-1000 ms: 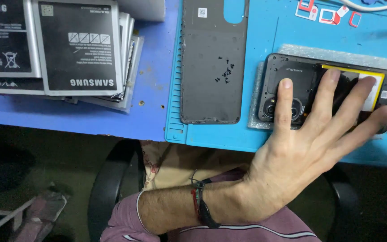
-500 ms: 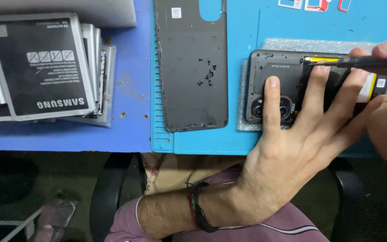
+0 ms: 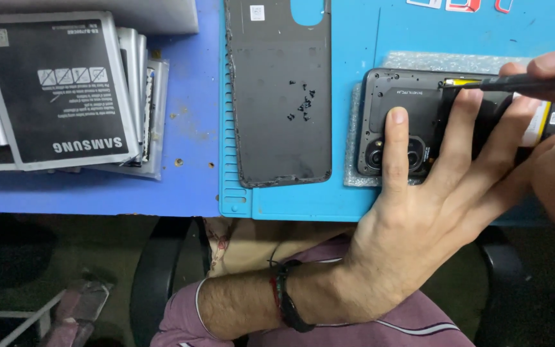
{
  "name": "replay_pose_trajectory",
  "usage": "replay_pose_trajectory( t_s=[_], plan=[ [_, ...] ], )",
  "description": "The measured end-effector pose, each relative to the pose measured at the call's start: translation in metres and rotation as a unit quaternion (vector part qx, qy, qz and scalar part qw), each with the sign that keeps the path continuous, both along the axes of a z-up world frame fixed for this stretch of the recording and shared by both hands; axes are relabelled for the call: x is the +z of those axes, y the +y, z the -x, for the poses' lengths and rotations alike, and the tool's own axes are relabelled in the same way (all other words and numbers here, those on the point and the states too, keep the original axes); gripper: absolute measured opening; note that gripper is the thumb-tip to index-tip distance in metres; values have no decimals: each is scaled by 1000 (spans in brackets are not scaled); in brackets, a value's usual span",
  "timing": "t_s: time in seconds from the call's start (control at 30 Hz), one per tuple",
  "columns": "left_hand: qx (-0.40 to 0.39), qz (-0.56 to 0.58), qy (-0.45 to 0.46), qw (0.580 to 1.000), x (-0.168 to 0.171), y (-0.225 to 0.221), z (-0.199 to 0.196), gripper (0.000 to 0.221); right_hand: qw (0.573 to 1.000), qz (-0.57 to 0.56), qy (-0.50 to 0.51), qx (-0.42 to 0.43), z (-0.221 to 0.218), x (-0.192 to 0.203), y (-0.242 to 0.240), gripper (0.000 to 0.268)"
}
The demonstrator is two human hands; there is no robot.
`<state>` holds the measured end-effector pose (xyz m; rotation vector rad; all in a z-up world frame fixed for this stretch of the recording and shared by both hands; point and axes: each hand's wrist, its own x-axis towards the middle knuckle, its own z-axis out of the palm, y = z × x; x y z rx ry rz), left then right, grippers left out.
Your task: Reassembling a smartphone by positioning the internal housing and securing it with multiple screws using a screwdriver.
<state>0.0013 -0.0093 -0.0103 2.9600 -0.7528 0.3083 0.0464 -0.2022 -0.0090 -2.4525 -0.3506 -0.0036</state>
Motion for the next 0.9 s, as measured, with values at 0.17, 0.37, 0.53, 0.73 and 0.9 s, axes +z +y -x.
replay_pose_trajectory(
  t_s=[0.17,0.37,0.53,0.73,0.9],
  plan=[
    [6,5,-5,1000,0,0,1,58,1000,11,26,-13,-3,17,12,42],
    [-1,1,0,1000,2,2,1,58,999,-7,31,4,-5,11,5,28],
    [3,-3,-8,1000,3,3,1,60,1000,-10,2,28,-8,-3,-2,28],
    [6,-17,-22,1000,5,6,0,57,1000,-11,-15,16,-9,-10,-2,28],
    [7,-23,-26,999,6,7,-1,58,999,-11,-32,2,-10,-11,-1,33]
  ],
)
